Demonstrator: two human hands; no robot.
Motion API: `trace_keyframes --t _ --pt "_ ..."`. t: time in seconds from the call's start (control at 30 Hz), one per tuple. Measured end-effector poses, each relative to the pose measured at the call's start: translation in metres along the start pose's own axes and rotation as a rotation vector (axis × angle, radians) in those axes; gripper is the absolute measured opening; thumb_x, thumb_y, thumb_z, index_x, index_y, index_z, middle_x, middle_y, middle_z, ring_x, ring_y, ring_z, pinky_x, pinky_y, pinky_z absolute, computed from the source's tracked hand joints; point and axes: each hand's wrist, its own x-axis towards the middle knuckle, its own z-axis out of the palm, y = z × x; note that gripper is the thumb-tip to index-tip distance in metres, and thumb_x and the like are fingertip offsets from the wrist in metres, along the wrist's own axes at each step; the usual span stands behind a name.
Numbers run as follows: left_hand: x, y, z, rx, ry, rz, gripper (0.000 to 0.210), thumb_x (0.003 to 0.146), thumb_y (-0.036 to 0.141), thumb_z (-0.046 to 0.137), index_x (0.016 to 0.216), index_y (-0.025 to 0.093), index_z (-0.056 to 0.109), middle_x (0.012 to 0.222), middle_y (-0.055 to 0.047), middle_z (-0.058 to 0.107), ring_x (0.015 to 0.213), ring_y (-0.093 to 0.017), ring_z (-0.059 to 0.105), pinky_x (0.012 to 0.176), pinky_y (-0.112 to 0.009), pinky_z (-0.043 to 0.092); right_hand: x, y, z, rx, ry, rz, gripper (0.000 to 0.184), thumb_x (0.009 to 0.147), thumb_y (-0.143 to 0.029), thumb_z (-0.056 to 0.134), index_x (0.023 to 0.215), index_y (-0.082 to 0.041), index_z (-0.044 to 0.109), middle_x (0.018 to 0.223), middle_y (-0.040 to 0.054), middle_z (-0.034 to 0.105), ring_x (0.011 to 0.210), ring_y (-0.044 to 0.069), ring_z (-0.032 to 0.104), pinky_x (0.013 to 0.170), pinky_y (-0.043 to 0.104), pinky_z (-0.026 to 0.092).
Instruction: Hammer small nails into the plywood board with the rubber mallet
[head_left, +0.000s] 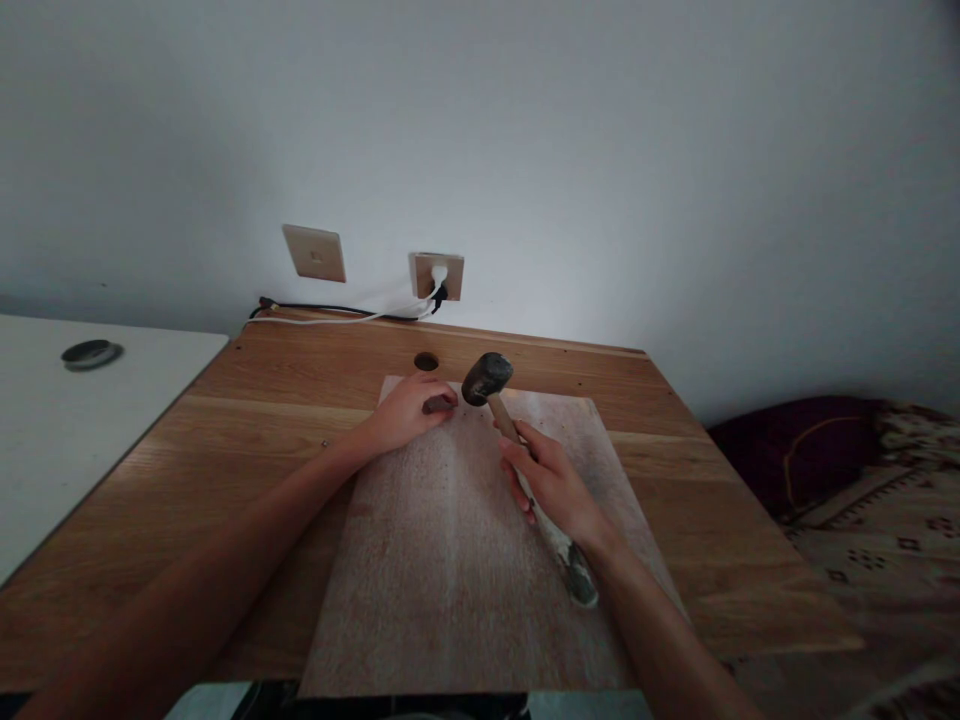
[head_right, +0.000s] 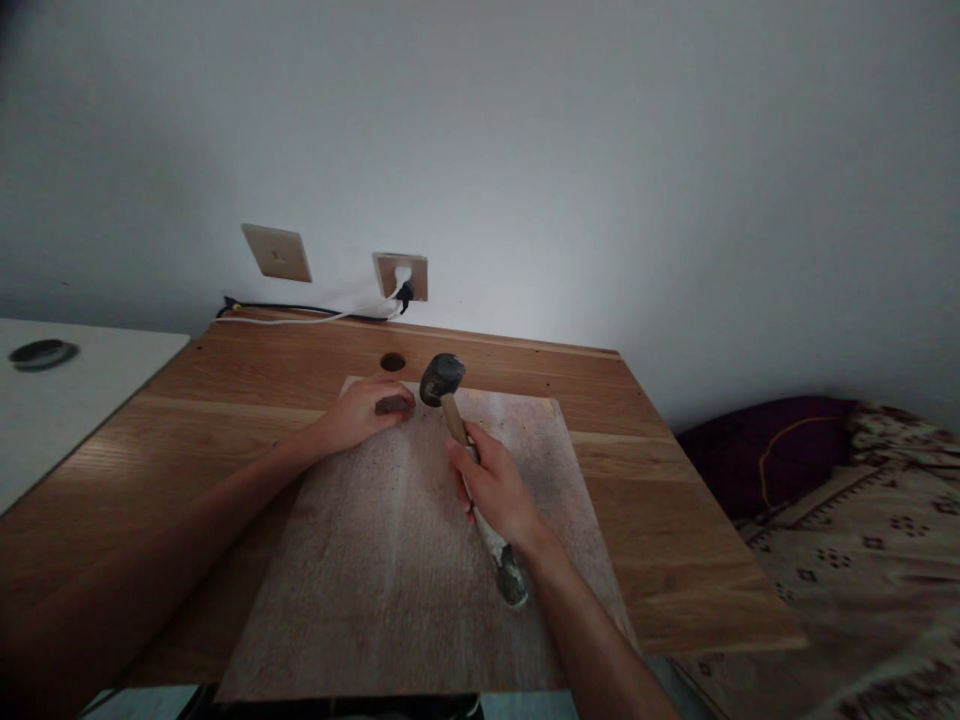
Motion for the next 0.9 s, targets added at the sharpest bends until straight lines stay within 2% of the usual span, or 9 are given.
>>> trace_keyframes --t 0.1,0.2,0.37,0.5,0.6,0.63,0.7,0.8,0.9 --pt "0.0 0.001 -0.001 -0.016 0.021 -0.04 0.011 0.085 0.015 0.071 0.095 0.02 0.073 0.097 -0.004 0.077 0.099 -0.024 0.071 0.093 -0.038 0.053 -0.002 -0.001 0.002 -0.011 -0.001 0.005 0.031 0.097 -0.052 0.055 0.102 -0.021 0.055 0.063 -0.0082 0.05 0.036 0.008 0.044 0.028 0.02 0.037" --pt "0.0 0.0 0.001 -0.089 0.033 -0.079 0.031 0.083 0.014 0.073 0.112 0.021 0.068 0.097 -0.003 0.078 0.094 -0.022 0.074 0.092 -0.037 0.055 -0.004 -0.003 0.004 -0.038 -0.017 -0.014 0.03 0.098 -0.052 0.055 0.101 -0.022 0.054 0.061 -0.0086 0.05 0.036 0.008 0.043 0.029 0.019 0.037" --pt "-0.001 -0.002 0.007 -0.12 0.043 -0.124 0.055 0.083 0.016 0.074 0.135 0.019 0.056 0.104 -0.006 0.079 0.102 -0.025 0.075 0.096 -0.04 0.055 -0.009 -0.002 0.003 -0.091 -0.071 0.007 0.031 0.099 -0.051 0.056 0.111 -0.022 0.058 0.06 -0.0081 0.05 0.036 0.008 0.044 0.029 0.018 0.039" --pt "-0.004 -0.006 -0.017 0.0 0.02 -0.047 0.066 0.083 0.026 0.075 0.143 0.019 0.051 0.131 -0.011 0.07 0.124 -0.029 0.065 0.109 -0.044 0.048 -0.011 0.001 0.001 -0.185 -0.095 0.028 0.036 0.102 -0.051 0.053 0.123 -0.023 0.061 0.053 -0.0085 0.05 0.034 0.01 0.045 0.03 0.019 0.039" --pt "-0.018 -0.009 -0.057 0.201 0.052 -0.014 0.046 0.089 0.033 0.066 0.132 0.02 0.06 0.135 -0.012 0.064 0.129 -0.031 0.057 0.111 -0.046 0.044 -0.012 0.0 0.002 -0.24 -0.076 0.017 0.042 0.102 -0.051 0.052 0.132 -0.022 0.059 0.05 -0.0086 0.05 0.035 0.012 0.047 0.031 0.02 0.039" --pt "-0.025 -0.01 -0.071 0.266 0.049 -0.047 0.035 0.09 0.033 0.063 0.123 0.02 0.064 0.127 -0.011 0.067 0.123 -0.03 0.059 0.108 -0.045 0.045 -0.012 -0.001 0.002 -0.254 -0.073 0.014 0.042 0.102 -0.051 0.052 0.132 -0.022 0.059 0.05 -0.0085 0.05 0.034 0.012 0.047 0.031 0.02 0.039" --pt "-0.043 -0.011 -0.091 0.35 -0.061 -0.13 0.019 0.091 0.032 0.058 0.101 0.02 0.068 0.105 -0.008 0.069 0.102 -0.026 0.064 0.096 -0.04 0.049 -0.012 -0.003 0.003 -0.256 -0.075 0.016 0.042 0.101 -0.051 0.052 0.13 -0.021 0.06 0.05 -0.0083 0.05 0.034 0.012 0.047 0.031 0.021 0.039" --pt "-0.068 -0.013 -0.097 0.368 -0.21 -0.197 0.01 0.085 0.028 0.061 0.089 0.021 0.067 0.094 -0.005 0.066 0.084 -0.021 0.062 0.08 -0.033 0.048 -0.013 -0.003 0.004 -0.22 -0.074 0.015 0.041 0.101 -0.05 0.052 0.129 -0.021 0.06 0.048 -0.0084 0.049 0.033 0.012 0.045 0.031 0.021 0.038" --pt "-0.081 -0.02 -0.083 0.359 -0.252 -0.201 0.006 0.079 0.021 0.064 0.085 0.022 0.065 0.093 -0.005 0.065 0.079 -0.021 0.062 0.072 -0.032 0.045 -0.012 -0.001 0.005 -0.192 -0.076 0.004 0.041 0.101 -0.051 0.052 0.129 -0.021 0.06 0.049 -0.0087 0.049 0.033 0.012 0.044 0.03 0.021 0.038"
